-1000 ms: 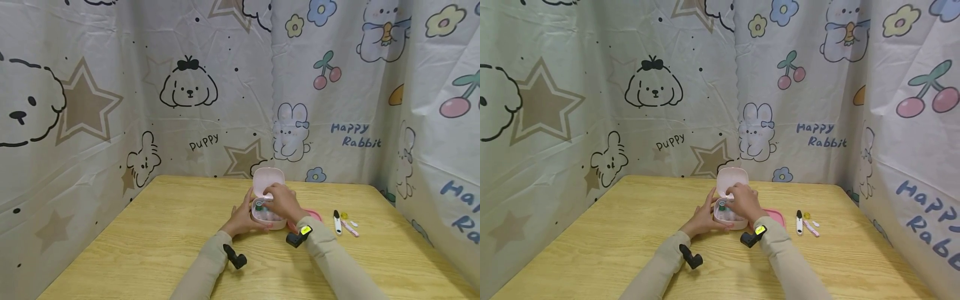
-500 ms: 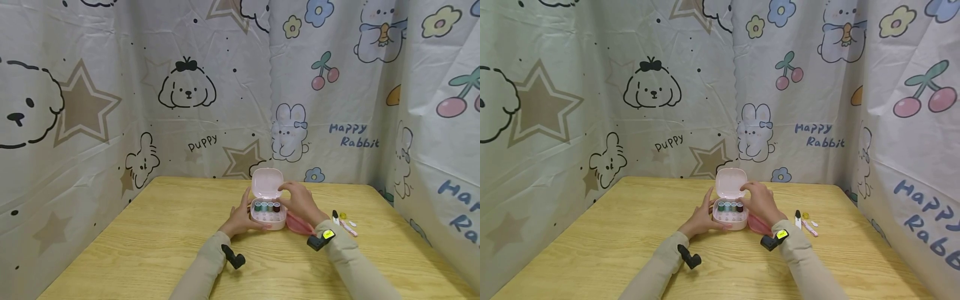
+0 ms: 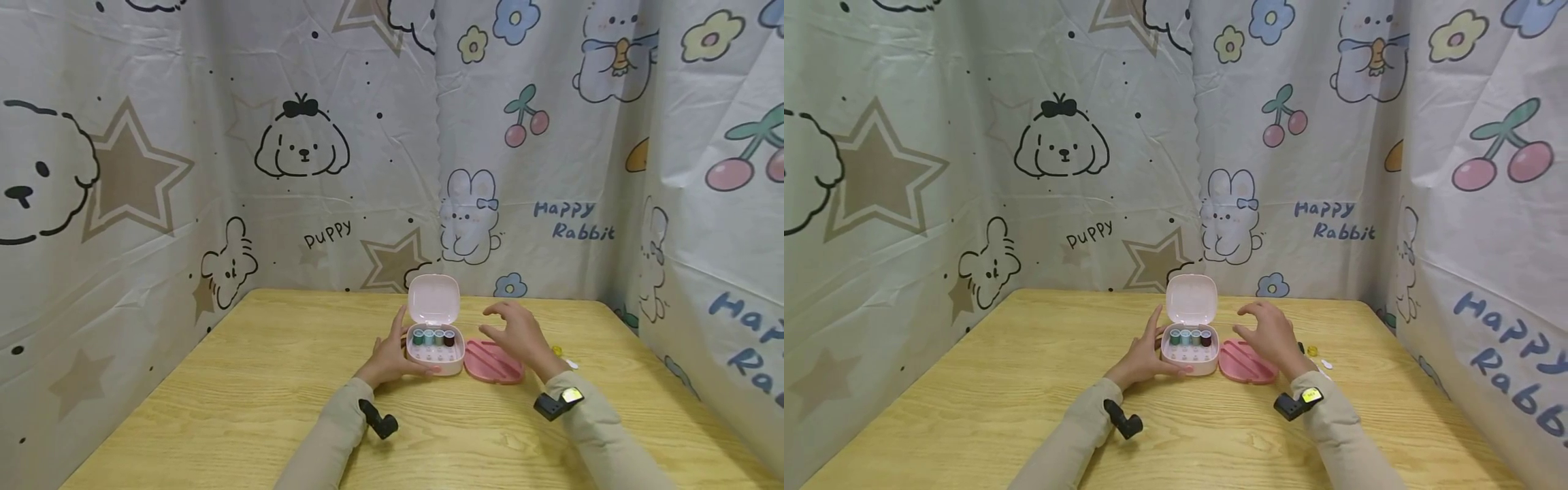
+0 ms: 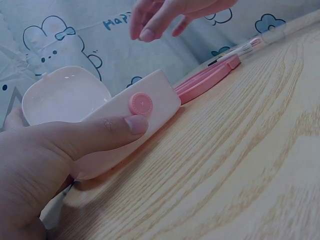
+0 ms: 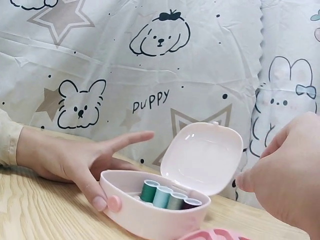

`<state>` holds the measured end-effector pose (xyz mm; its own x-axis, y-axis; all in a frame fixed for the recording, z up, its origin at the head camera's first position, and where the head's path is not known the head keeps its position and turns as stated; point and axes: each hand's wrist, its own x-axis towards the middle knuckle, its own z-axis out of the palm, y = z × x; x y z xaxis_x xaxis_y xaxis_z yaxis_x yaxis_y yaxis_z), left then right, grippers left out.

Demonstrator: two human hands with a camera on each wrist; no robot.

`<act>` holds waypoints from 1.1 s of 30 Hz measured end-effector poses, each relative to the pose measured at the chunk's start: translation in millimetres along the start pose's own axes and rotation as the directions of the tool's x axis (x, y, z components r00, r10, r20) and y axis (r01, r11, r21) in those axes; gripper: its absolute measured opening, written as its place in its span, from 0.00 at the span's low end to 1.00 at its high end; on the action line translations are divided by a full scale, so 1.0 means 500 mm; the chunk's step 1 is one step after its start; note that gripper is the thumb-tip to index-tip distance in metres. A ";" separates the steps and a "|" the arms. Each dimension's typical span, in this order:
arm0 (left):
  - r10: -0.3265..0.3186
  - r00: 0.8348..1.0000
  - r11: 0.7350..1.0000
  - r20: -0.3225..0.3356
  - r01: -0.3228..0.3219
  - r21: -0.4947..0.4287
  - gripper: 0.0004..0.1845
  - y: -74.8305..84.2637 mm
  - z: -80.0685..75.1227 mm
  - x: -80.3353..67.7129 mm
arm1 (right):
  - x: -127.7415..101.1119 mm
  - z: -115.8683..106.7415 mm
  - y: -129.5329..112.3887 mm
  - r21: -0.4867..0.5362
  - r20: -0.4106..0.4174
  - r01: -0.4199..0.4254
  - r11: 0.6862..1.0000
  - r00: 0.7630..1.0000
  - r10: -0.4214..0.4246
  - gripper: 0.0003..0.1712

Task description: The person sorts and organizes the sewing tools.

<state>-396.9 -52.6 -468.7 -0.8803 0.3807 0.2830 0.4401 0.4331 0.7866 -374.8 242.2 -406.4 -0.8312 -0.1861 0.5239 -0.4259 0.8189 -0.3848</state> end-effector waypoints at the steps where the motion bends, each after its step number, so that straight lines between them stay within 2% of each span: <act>1: 0.001 1.000 1.000 0.001 -0.001 0.000 0.81 0.000 -0.001 -0.001 | -0.005 -0.002 0.005 0.000 -0.002 0.002 1.000 1.000 -0.002 0.18; 6: 0.010 1.000 1.000 -0.003 -0.010 0.006 0.80 0.001 -0.002 -0.003 | -0.030 -0.003 0.031 -0.006 -0.004 0.009 1.000 1.000 -0.009 0.19; 13: 0.005 1.000 1.000 -0.004 -0.005 0.010 0.79 0.002 -0.002 -0.002 | -0.071 0.020 0.062 0.006 0.061 -0.056 0.998 0.997 0.056 0.19; 21: 0.000 1.000 1.000 -0.004 0.000 0.008 0.80 0.000 -0.001 -0.001 | -0.091 0.042 0.075 -0.032 0.117 -0.058 0.998 0.991 0.061 0.22; 24: -0.002 1.000 1.000 -0.004 0.002 0.008 0.80 -0.001 0.000 0.000 | -0.094 0.046 0.075 -0.053 0.137 -0.052 0.997 0.989 0.058 0.24; 33: 0.006 1.000 1.000 -0.005 -0.006 0.000 0.79 -0.002 0.003 0.002 | -0.102 0.054 0.075 -0.085 0.128 0.002 0.996 0.992 0.009 0.25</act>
<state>-397.8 -51.6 -469.9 -0.8785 0.3789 0.2909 0.4456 0.4308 0.7848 -357.8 267.6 -468.1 -0.8739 -0.2464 0.4189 -0.3955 0.8616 -0.3181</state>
